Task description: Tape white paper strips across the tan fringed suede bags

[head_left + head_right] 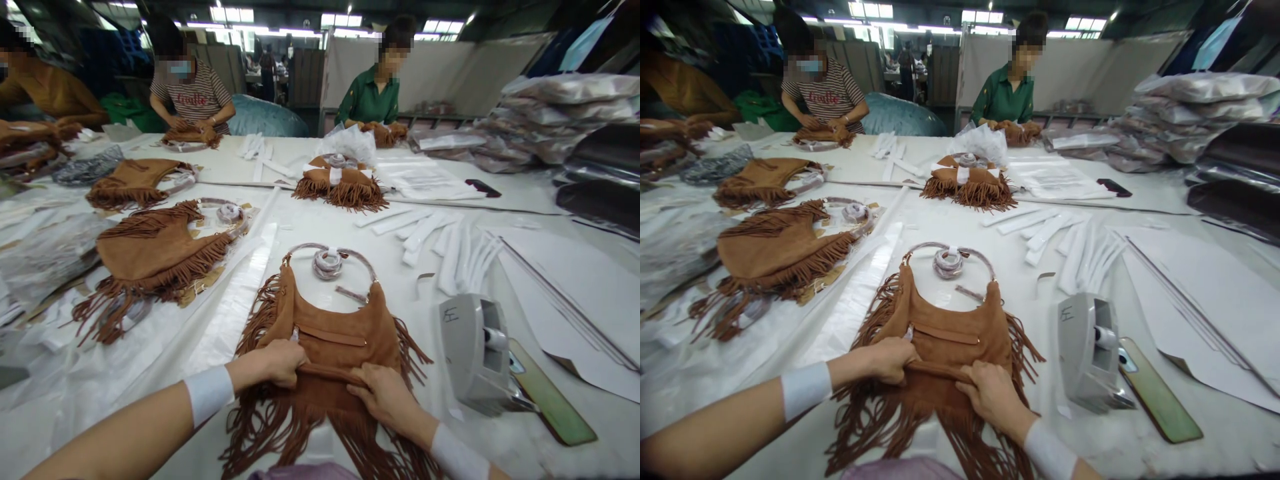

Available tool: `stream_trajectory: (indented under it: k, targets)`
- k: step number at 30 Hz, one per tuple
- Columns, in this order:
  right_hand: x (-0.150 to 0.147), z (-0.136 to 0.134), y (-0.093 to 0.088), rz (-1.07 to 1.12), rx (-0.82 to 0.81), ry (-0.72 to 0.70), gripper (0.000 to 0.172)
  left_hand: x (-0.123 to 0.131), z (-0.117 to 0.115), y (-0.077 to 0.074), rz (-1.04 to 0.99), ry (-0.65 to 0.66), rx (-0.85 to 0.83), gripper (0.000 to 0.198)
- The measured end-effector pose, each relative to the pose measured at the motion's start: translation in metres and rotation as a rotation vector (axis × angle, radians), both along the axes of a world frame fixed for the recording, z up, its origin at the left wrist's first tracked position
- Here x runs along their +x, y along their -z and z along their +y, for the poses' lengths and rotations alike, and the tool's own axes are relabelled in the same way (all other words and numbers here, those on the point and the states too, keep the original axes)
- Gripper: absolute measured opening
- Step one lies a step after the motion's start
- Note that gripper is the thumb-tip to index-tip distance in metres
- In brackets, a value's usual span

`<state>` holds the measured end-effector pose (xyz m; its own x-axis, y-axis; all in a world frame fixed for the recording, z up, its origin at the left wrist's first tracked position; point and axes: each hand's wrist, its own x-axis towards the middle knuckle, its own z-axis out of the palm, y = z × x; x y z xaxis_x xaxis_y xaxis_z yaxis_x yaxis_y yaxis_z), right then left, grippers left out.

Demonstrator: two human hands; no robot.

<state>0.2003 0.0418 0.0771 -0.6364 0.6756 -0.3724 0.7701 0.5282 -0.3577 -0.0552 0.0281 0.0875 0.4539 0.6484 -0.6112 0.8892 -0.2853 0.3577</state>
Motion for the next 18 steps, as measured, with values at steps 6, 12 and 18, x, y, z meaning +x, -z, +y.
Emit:
stream_trajectory:
  k: [6,12,18]
  targets:
    - [0.012,-0.008,0.023,0.202,0.143,0.131,0.025,-0.023,-0.008,0.007,-0.164,-0.083,0.054,0.016]
    - [0.017,-0.01,0.045,0.32,0.301,0.084,0.027,-0.049,-0.053,0.037,-0.184,-0.167,0.409,0.03]
    - [0.018,-0.01,0.055,0.339,0.423,0.094,0.03,-0.043,-0.051,0.05,-0.035,-0.217,0.499,0.031]
